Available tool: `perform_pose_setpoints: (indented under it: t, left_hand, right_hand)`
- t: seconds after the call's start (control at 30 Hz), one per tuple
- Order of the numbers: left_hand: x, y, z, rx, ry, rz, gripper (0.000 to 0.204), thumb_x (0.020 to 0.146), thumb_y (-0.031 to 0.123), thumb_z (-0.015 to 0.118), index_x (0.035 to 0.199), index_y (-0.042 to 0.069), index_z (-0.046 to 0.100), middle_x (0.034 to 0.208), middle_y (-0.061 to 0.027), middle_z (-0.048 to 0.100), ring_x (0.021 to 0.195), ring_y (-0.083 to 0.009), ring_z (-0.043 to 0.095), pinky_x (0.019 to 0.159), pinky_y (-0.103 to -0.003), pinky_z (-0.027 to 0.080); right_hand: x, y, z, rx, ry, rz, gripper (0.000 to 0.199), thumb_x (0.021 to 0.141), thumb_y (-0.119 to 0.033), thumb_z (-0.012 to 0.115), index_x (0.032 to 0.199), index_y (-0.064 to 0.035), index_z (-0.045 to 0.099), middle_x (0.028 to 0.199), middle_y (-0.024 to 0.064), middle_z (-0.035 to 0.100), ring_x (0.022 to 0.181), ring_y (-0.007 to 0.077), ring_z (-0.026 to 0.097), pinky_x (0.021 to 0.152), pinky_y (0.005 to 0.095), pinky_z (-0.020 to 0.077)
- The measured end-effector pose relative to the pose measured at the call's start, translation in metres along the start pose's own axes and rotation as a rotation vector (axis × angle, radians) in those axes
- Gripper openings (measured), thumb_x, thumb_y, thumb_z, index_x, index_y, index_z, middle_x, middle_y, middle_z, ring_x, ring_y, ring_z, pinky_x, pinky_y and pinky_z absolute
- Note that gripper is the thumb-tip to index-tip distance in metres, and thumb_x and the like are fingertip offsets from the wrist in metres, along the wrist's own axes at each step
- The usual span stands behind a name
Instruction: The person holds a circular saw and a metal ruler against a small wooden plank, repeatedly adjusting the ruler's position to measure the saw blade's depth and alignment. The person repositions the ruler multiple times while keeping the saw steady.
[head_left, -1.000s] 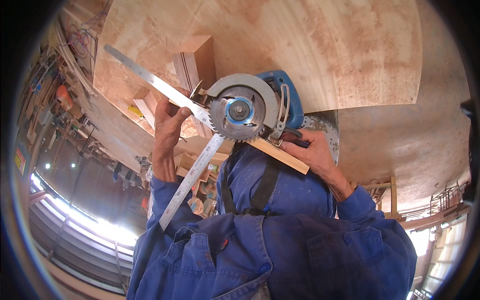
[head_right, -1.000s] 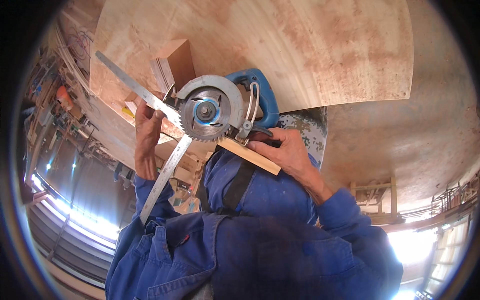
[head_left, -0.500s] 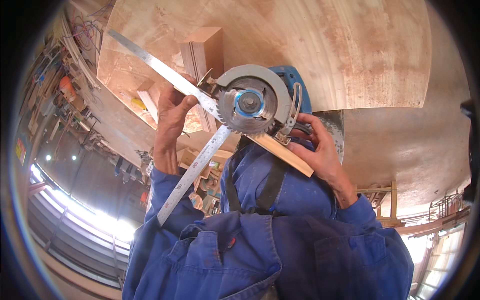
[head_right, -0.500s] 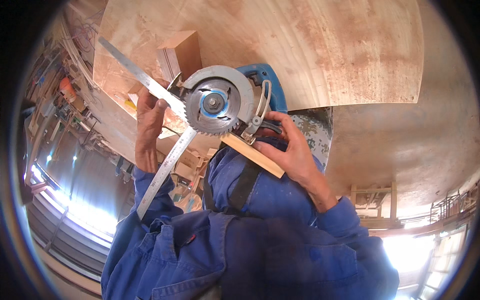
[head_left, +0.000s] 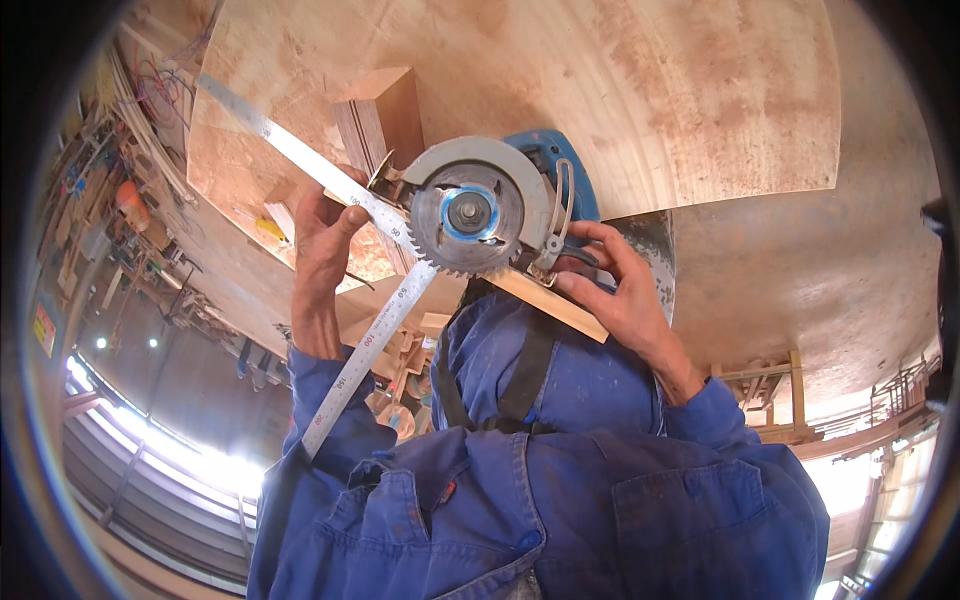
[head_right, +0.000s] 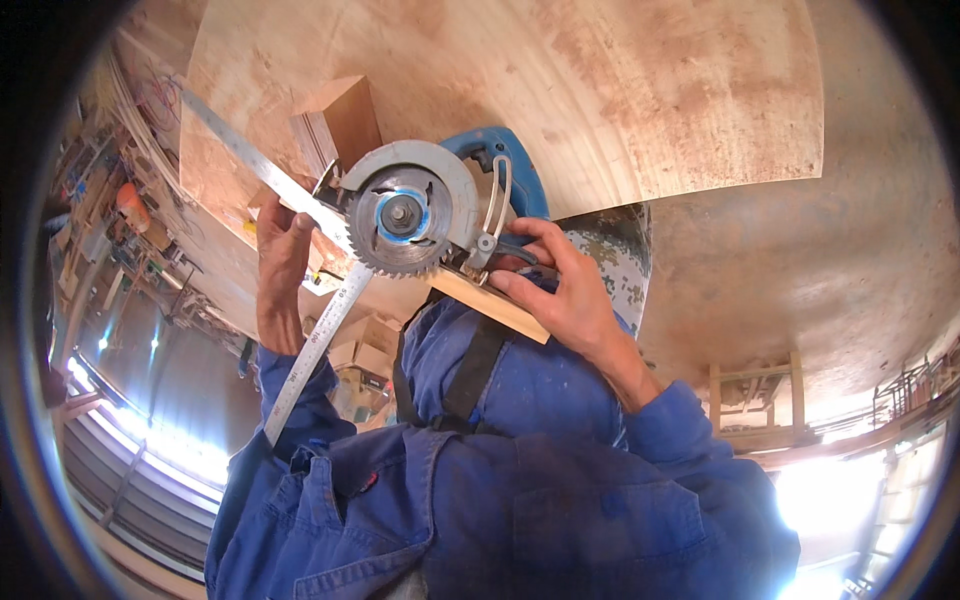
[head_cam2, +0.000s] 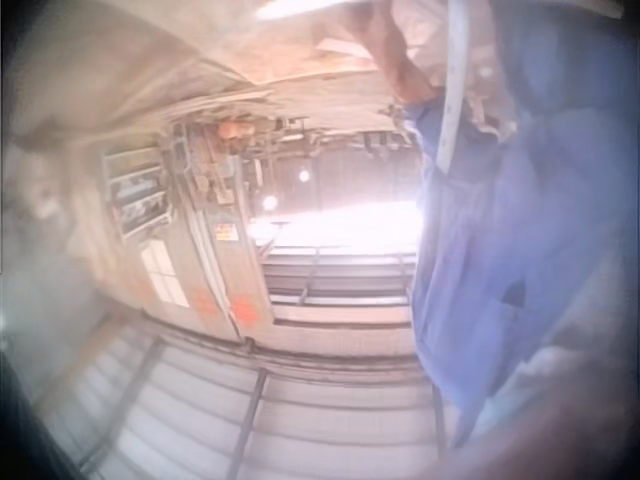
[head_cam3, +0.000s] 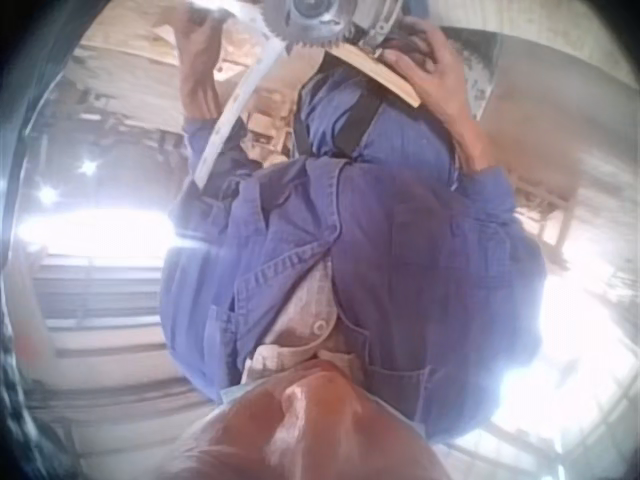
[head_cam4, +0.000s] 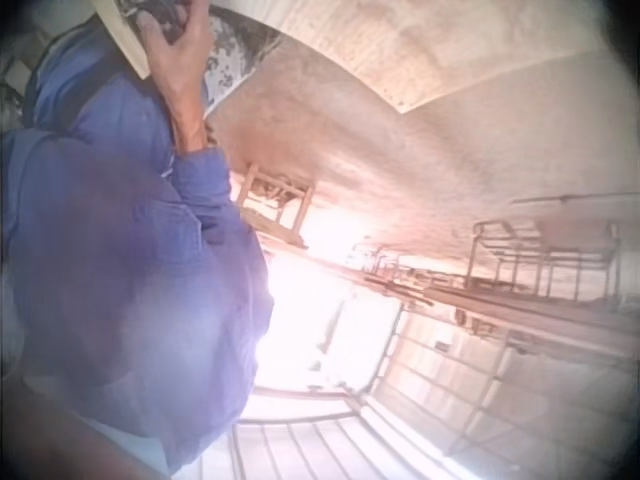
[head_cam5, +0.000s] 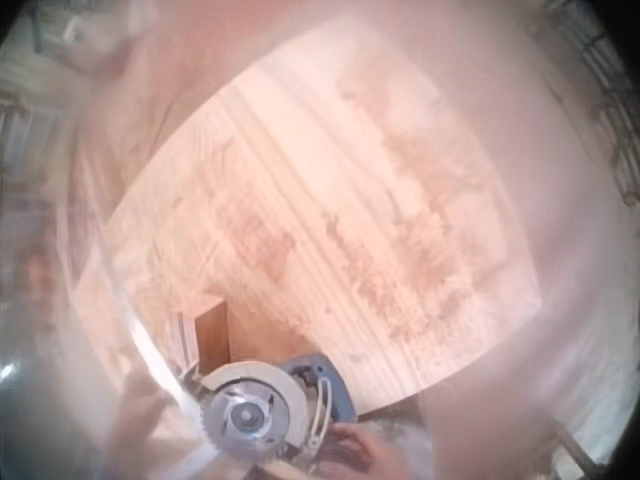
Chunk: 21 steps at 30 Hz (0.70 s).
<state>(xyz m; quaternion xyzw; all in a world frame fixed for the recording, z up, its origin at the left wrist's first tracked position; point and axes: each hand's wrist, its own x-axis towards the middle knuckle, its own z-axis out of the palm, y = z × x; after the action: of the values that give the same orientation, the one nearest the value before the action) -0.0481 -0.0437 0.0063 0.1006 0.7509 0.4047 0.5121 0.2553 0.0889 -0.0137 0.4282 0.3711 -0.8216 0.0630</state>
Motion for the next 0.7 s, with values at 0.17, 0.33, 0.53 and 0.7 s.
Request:
perform_pose_setpoints:
  t: [0.17, 0.33, 0.53, 0.7]
  left_hand:
    - [0.002, 0.007, 0.002, -0.008, -0.008, -0.011, 0.051, 0.071, 0.032, 0.077, 0.106, 0.002, 0.055, 0.094, -0.0028, 0.055, 0.086, -0.0123, 0.052, 0.078, -0.027, 0.044]
    - [0.000, 0.006, 0.002, -0.010, 0.000, -0.009, 0.051, 0.071, 0.031, 0.078, 0.106, 0.002, 0.055, 0.093, -0.0024, 0.055, 0.086, -0.0121, 0.052, 0.077, -0.027, 0.044]
    - [0.003, 0.002, -0.001, -0.010, 0.002, -0.020, 0.053, 0.069, 0.032, 0.079, 0.106, 0.002, 0.055, 0.094, -0.0027, 0.055, 0.085, -0.0116, 0.052, 0.077, -0.026, 0.044]
    - [0.004, 0.003, -0.004, 0.000, -0.022, -0.053, 0.053, 0.070, 0.032, 0.078, 0.106, 0.001, 0.055, 0.093, -0.0030, 0.056, 0.085, -0.0120, 0.053, 0.077, -0.026, 0.045]
  right_hand:
    - [-0.008, -0.013, 0.001, -0.025, -0.053, 0.076, 0.035, 0.086, -0.015, 0.060, 0.115, 0.0050, 0.057, 0.102, 0.0104, 0.064, 0.095, 0.0120, 0.057, 0.085, 0.0267, 0.0436]
    - [-0.012, 0.007, -0.009, 0.492, -0.140, 0.230, 0.038, 0.089, -0.015, 0.053, 0.122, 0.0051, 0.051, 0.105, 0.0113, 0.063, 0.094, 0.0134, 0.058, 0.086, 0.0262, 0.0447]
    - [0.009, 0.015, -0.021, 0.410, -0.310, 0.286, 0.040, 0.089, -0.006, 0.048, 0.127, 0.0055, 0.045, 0.110, 0.0116, 0.059, 0.094, 0.0179, 0.060, 0.086, 0.0280, 0.0465]
    - [0.030, -0.007, -0.017, -0.373, -0.338, -0.189, 0.009, 0.076, -0.006, 0.059, 0.082, 0.0011, 0.060, 0.062, 0.0170, 0.056, 0.055, 0.0243, 0.060, 0.052, 0.0321, 0.0448]
